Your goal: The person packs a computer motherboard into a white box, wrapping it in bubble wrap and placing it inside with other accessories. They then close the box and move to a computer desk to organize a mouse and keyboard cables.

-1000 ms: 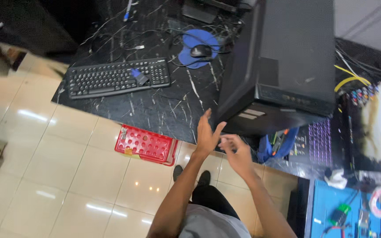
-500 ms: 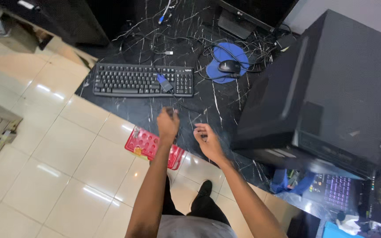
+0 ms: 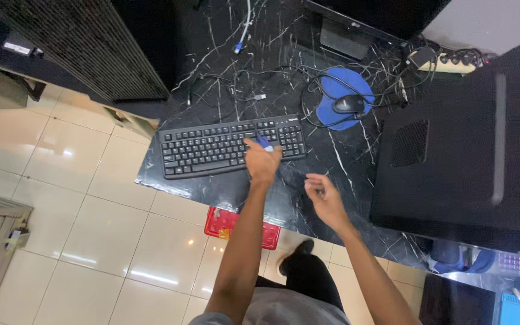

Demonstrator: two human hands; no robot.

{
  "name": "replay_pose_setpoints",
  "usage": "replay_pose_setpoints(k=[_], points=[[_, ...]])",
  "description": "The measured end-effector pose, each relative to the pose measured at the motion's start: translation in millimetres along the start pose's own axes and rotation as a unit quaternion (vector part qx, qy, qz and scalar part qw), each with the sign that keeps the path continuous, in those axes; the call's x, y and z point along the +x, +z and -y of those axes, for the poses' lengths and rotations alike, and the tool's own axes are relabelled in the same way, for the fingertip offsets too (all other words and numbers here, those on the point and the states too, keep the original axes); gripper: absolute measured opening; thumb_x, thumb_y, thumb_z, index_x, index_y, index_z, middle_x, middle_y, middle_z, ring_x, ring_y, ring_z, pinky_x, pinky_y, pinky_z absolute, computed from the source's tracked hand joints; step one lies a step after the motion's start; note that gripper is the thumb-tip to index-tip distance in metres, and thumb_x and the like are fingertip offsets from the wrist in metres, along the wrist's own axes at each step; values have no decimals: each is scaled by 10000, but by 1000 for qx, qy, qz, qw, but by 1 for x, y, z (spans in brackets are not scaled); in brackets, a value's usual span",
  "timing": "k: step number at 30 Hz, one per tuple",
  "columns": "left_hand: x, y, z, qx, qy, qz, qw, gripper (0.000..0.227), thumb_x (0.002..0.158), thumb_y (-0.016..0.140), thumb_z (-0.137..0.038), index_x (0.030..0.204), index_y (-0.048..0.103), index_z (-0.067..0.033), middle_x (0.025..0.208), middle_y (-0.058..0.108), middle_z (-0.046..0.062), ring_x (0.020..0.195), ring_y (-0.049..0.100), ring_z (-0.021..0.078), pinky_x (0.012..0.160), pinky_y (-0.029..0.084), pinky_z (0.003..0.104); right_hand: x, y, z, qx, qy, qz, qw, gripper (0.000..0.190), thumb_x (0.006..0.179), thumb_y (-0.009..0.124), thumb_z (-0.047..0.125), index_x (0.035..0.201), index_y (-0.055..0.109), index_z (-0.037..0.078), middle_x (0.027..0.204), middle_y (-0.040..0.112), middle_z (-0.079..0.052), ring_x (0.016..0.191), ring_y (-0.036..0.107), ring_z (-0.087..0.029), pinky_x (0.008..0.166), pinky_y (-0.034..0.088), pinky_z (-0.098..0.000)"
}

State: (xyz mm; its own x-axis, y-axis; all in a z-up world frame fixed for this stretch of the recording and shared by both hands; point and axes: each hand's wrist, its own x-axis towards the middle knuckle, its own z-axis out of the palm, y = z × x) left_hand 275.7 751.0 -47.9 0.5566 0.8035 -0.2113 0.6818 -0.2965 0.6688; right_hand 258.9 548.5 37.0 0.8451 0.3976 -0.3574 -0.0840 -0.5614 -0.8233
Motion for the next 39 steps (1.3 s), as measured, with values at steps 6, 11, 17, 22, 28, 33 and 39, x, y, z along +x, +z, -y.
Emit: replay_pose_setpoints(k=[6, 11, 17, 22, 28, 33, 39], points=[[-116, -47, -54, -54, 116, 256, 958, 827, 769, 644, -410, 1431, 350, -11, 926, 711, 290, 923, 718, 492, 797, 578, 576, 44, 4, 12, 29, 1, -35, 999, 545, 1037, 607, 385, 1390, 570, -28, 1256, 654, -309, 1195, 619, -403, 1004, 485, -489], [-122, -51, -61, -25, 209, 303, 929, 834, 815, 666, -375, 1433, 265, 15, 1019, 698, 327, 961, 710, 488, 883, 554, 534, 49, -26, 34, -17, 21, 20, 999, 292, 1067, 536, 295, 1148, 734, 95, 952, 760, -71, 924, 668, -206, 857, 506, -364], [-52, -37, -73, 28, 274, 158, 948, 646, 873, 660, -500, 1320, 455, -81, 1036, 691, 202, 984, 706, 398, 845, 563, 500, 107, -74, -1, -127, -47, -191, 972, 281, 1097, 447, 212, 1060, 719, 152, 673, 722, -102, 706, 723, -292, 738, 541, -397], [34, -18, -96, 44, 314, 46, 947, 519, 854, 738, -200, 1302, 565, -3, 1049, 669, 195, 1027, 675, 379, 911, 528, 466, 122, -123, 21, -71, -61, -393, 915, 192, 1095, 517, 188, 1107, 697, 126, 578, 623, -117, 470, 645, -247, 487, 511, -324], [34, 45, -165, 80, 277, 197, 937, 926, 832, 812, -349, 1578, 313, -121, 1632, 244, 226, 1515, 267, 410, 1182, 321, 601, 131, -136, 40, 174, -25, -300, 938, 327, 1119, 423, 271, 953, 624, 73, 526, 535, -86, 354, 517, -157, 286, 444, -266], [44, 70, -190, -50, 283, -157, 945, 785, 821, 661, -71, 1530, 334, 4, 1586, 280, 316, 1402, 435, 447, 1057, 454, 567, 129, -152, 46, 173, 31, -289, 941, 290, 1101, 388, 199, 1076, 614, 19, 759, 688, -150, 483, 586, -163, 280, 423, -246], [71, 114, -193, 93, 112, -2, 989, 241, 1042, 464, -275, 1103, 632, -113, 987, 703, 53, 913, 723, 242, 776, 536, 441, 143, -145, -2, 167, 74, -248, 951, 255, 1093, 346, 184, 1064, 561, 49, 841, 759, -167, 531, 592, -167, 295, 405, -236]])
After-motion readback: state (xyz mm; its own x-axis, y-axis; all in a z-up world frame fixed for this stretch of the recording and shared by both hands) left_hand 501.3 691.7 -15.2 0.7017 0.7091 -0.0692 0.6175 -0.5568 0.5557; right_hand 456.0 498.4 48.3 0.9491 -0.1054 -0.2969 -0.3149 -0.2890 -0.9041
